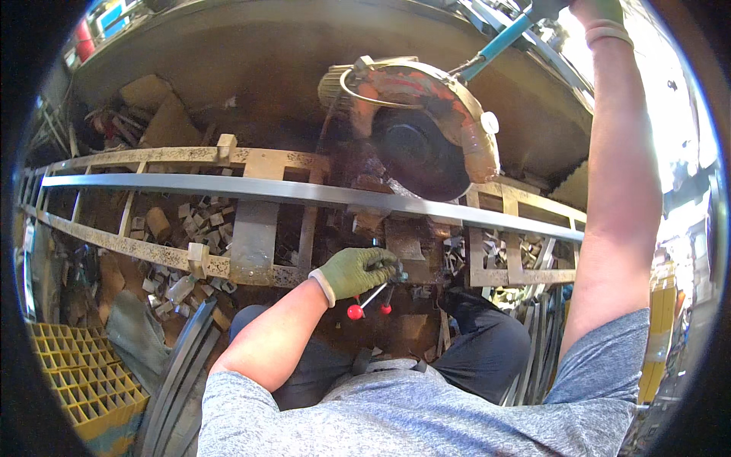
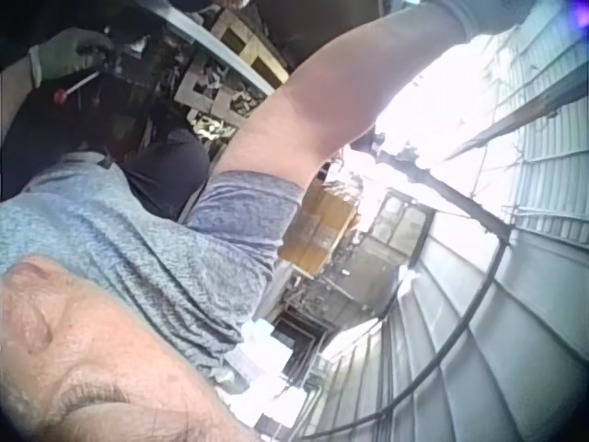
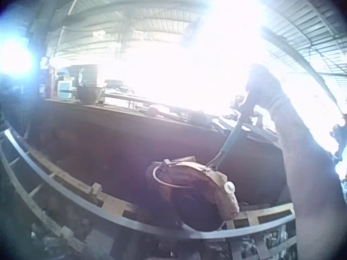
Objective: The person uses a chop saw to cut metal bars. They position each bar under the blade, lower the saw to cut, then remove the cut piece and place it aside. The process repeats with multiple bars.
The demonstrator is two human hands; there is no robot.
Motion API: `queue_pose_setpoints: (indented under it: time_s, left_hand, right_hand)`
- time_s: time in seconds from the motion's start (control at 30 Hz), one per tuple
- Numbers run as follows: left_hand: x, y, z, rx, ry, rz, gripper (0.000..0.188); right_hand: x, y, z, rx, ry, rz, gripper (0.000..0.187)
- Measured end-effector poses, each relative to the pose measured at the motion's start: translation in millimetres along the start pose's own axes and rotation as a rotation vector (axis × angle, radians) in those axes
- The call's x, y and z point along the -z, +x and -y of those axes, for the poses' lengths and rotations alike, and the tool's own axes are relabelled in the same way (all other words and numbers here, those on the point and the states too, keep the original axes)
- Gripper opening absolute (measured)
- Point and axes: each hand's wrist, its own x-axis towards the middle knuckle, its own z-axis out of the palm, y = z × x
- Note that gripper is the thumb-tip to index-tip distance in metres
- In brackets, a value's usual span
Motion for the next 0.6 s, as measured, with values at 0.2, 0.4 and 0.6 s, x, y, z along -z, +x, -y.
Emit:
queue_pose_setpoints:
  time_s: [0.2,0.4,0.6]
  left_hand:
    - [-24,-4,-3,0.115,-0.100,0.138,0.041]
    - [-44,-6,8,0.123,-0.007,0.166,0.045]
    - [-49,-2,11,0.076,0.055,0.181,0.046]
  right_hand:
    - [44,-55,0,-0.398,0.463,-0.162,0.013]
    - [70,-83,25,-0.715,1.244,-0.290,0.013]
    - [80,-96,37,-0.827,1.539,-0.327,0.016]
